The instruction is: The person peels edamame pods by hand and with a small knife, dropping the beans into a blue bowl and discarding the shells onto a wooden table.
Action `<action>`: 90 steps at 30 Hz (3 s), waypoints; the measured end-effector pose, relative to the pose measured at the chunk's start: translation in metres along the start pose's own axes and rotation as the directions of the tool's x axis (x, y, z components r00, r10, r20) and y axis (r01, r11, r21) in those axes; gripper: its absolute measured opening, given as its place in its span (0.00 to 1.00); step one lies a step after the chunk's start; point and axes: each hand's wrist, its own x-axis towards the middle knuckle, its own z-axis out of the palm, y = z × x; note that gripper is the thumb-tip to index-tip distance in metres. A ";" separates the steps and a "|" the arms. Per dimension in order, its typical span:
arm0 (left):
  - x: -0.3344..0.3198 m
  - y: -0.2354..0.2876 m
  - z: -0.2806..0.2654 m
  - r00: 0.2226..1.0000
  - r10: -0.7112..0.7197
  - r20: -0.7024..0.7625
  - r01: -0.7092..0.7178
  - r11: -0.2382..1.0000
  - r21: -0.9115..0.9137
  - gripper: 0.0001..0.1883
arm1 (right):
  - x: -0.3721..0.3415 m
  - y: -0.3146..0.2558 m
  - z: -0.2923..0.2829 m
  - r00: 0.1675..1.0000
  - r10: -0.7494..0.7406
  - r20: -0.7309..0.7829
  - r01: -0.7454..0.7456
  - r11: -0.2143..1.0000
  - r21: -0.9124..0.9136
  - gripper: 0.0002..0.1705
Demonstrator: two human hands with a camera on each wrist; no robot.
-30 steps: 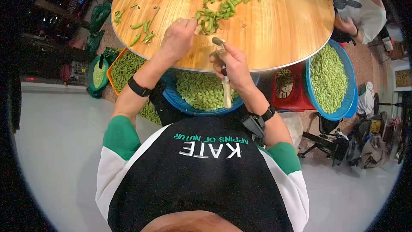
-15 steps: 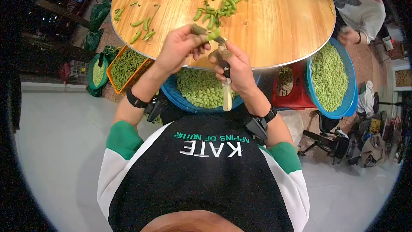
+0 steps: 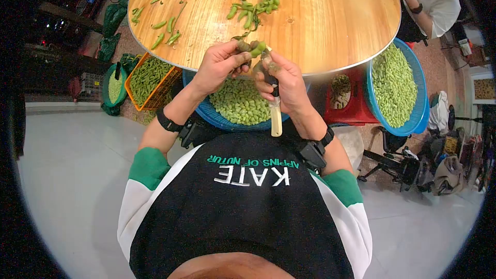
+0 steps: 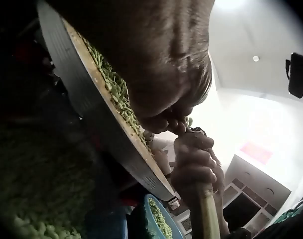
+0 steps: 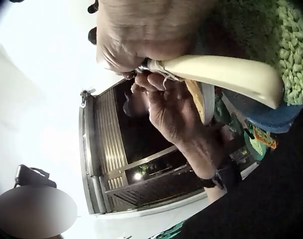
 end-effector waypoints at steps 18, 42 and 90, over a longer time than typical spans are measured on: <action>0.011 -0.029 0.001 0.944 0.328 0.045 -0.323 0.884 0.338 0.14 | 0.002 0.004 -0.016 0.991 0.130 0.018 -0.128 0.922 0.365 0.12; -0.018 0.005 0.031 0.988 0.118 -0.101 -0.042 0.832 0.554 0.06 | 0.002 0.010 -0.002 0.820 -0.568 0.074 0.249 0.237 -0.939 0.25; 0.055 0.019 -0.079 0.913 0.396 -0.098 0.051 0.126 0.991 0.10 | -0.005 0.014 -0.008 0.927 -0.198 0.319 0.351 0.155 -0.924 0.12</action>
